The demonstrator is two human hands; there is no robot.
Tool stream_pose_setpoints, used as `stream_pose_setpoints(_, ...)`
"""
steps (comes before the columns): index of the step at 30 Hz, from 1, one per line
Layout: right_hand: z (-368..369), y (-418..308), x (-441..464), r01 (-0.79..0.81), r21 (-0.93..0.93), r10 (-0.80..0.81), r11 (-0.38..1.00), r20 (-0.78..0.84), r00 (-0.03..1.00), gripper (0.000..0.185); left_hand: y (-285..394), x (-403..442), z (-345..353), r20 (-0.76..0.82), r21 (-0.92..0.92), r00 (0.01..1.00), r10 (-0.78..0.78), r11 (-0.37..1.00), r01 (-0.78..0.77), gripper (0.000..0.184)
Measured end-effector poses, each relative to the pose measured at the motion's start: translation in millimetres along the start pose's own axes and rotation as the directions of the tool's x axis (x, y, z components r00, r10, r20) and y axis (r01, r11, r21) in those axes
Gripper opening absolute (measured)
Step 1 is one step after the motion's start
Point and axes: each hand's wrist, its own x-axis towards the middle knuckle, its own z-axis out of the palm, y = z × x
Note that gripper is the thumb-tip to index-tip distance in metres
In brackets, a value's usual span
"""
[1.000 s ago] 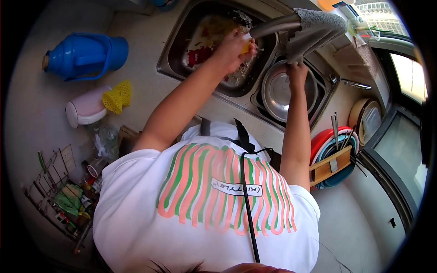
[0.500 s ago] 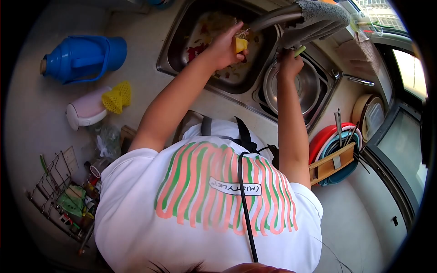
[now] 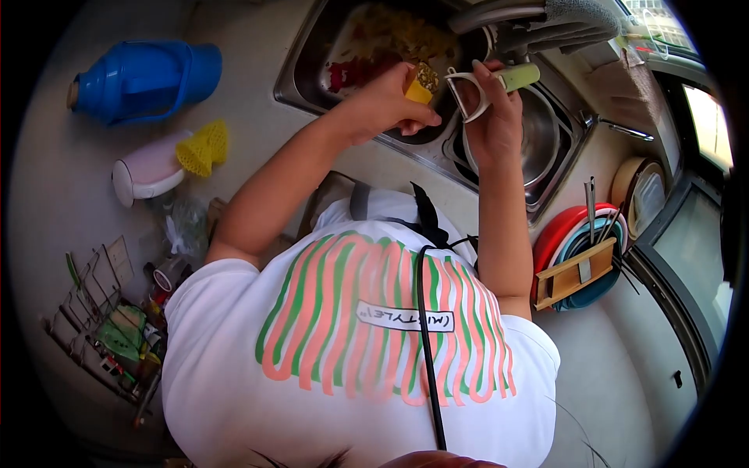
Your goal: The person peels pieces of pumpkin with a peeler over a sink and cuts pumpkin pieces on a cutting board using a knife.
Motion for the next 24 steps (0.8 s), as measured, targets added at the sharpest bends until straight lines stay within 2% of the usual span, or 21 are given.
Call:
stream_pose_setpoints(2, 7, 9, 7, 0.022, -0.148, -0.001, 0.989, 0.139, 0.990, 0.020, 2, -11, 3, -0.002, 0.030, 0.999, -0.033, 0.999, 0.033, 0.060)
stream_pose_setpoints(3, 14, 12, 7, 0.011, -0.208, 0.028, 0.978, 0.181, 0.983, 0.020, 2, -17, 6, -0.008, -0.011, 1.000, -0.008, 1.000, 0.008, 0.057)
stream_pose_setpoints(6, 24, 21, 12, 0.038, -0.334, 0.057, 0.942, 0.269, 0.961, 0.020, 7, -29, -3, 0.095, -0.072, 0.995, -0.042, 0.996, 0.049, 0.052)
stream_pose_setpoints(8, 21, 25, 17, 0.087, -0.433, 0.059, 0.897, 0.313, 0.948, 0.021, 7, -40, -4, 0.022, -0.088, 1.000, -0.008, 0.996, 0.010, 0.042)
stream_pose_setpoints(10, 19, 31, 18, 0.059, -0.425, 0.087, 0.903, 0.314, 0.945, 0.017, 9, -45, -3, -0.072, -0.038, 0.997, 0.011, 0.999, -0.014, 0.039)
stream_pose_setpoints(13, 23, 34, 10, -0.025, -0.394, 0.147, 0.919, 0.283, 0.948, 0.013, 5, -47, -6, 0.054, -0.032, 0.998, 0.019, 0.999, -0.017, 0.037)
stream_pose_setpoints(16, 25, 42, 8, -0.048, -0.355, 0.167, 0.934, 0.313, 0.935, 0.012, -1, -51, -13, 0.096, -0.060, 0.995, -0.013, 0.998, 0.019, 0.035)
stream_pose_setpoints(17, 26, 44, 9, -0.065, -0.337, 0.185, 0.939, 0.338, 0.923, 0.013, -2, -53, -12, 0.061, -0.095, 0.998, -0.006, 0.995, 0.012, 0.026)
stream_pose_setpoints(20, 32, 53, 18, -0.158, -0.229, 0.234, 0.961, 0.355, 0.905, 0.013, -2, -55, -22, 0.078, -0.138, 0.997, -0.007, 0.990, 0.018, 0.015)
stream_pose_setpoints(24, 39, 71, 33, -0.207, -0.240, 0.280, 0.948, 0.330, 0.901, 0.016, -1, -54, -40, 0.069, -0.157, 0.997, -0.024, 0.987, 0.035, 0.010)
